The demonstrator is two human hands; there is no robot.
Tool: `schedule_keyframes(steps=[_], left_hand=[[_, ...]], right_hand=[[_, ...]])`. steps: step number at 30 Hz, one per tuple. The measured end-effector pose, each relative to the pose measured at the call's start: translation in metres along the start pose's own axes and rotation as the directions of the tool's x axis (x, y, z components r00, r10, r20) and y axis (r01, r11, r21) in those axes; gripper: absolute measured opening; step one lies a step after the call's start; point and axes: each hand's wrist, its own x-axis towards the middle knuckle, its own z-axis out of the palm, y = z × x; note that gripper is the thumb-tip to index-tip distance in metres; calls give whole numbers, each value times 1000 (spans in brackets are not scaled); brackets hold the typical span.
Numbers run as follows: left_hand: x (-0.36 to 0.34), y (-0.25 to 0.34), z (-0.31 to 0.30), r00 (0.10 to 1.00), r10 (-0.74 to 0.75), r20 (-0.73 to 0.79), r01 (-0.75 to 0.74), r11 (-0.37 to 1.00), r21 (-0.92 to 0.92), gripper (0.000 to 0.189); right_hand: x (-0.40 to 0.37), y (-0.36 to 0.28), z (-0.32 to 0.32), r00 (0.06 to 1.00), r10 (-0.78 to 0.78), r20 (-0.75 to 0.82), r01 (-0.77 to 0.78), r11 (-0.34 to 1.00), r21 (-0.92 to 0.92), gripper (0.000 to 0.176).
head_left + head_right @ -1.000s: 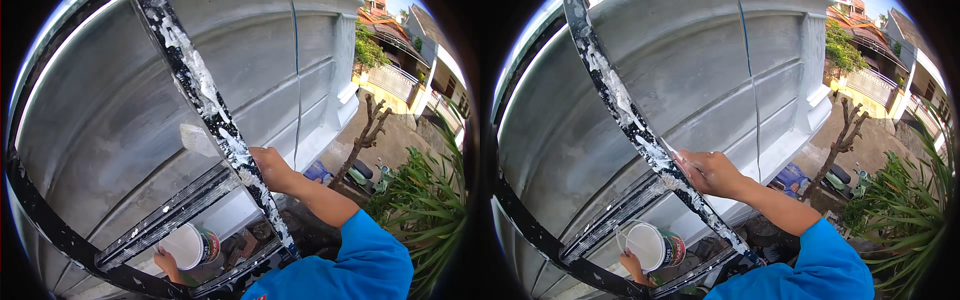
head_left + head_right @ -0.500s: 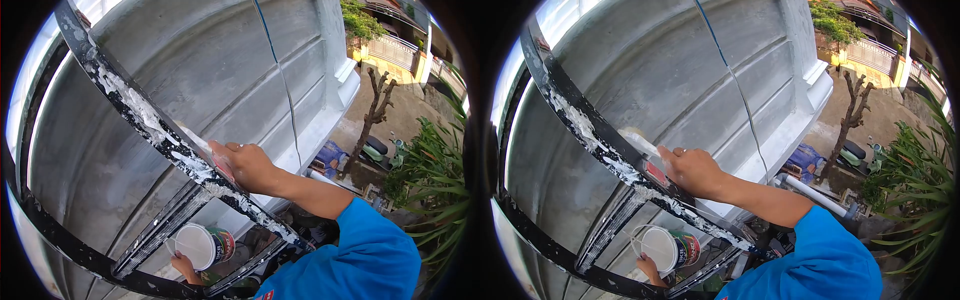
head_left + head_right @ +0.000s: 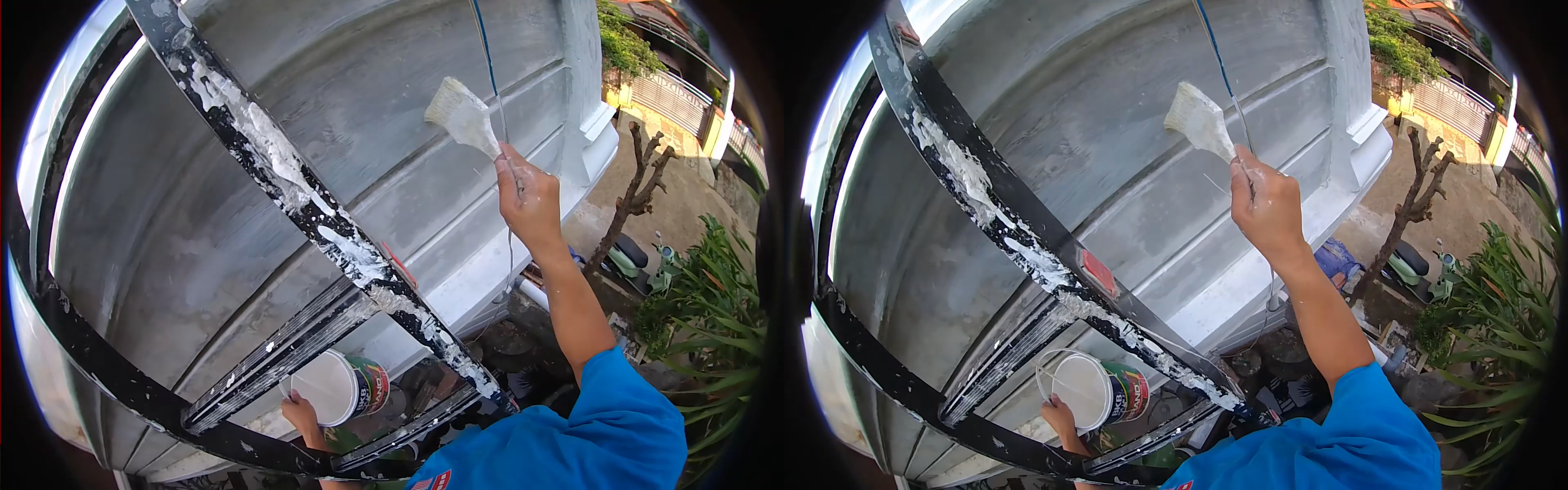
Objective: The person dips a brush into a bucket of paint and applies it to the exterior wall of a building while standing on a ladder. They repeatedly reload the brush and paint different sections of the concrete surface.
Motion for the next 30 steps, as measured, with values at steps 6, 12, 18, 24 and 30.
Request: schedule_keyframes(steps=[6,12,18,24,30], left_hand=[[-3,5,-2,999,27,-30,-27,1000,-10,33],[-2,4,-1,1000,27,-7,-27,999,-18,34],[-4,9,-7,999,31,-17,-31,999,-23,33],[-4,11,-2,1000,17,-12,-17,1000,-18,33],[-2,6,2,999,39,-9,-39,999,-29,32]], right_hand=[[-35,-86,43,924,-225,309,233,972,9,41],[-11,-71,88,835,-425,351,234,850,473,35],[28,-5,28,983,-126,134,101,978,180,23],[22,-10,8,935,-298,-194,247,937,-248,30],[-20,-88,63,872,-431,231,409,902,139,45]])
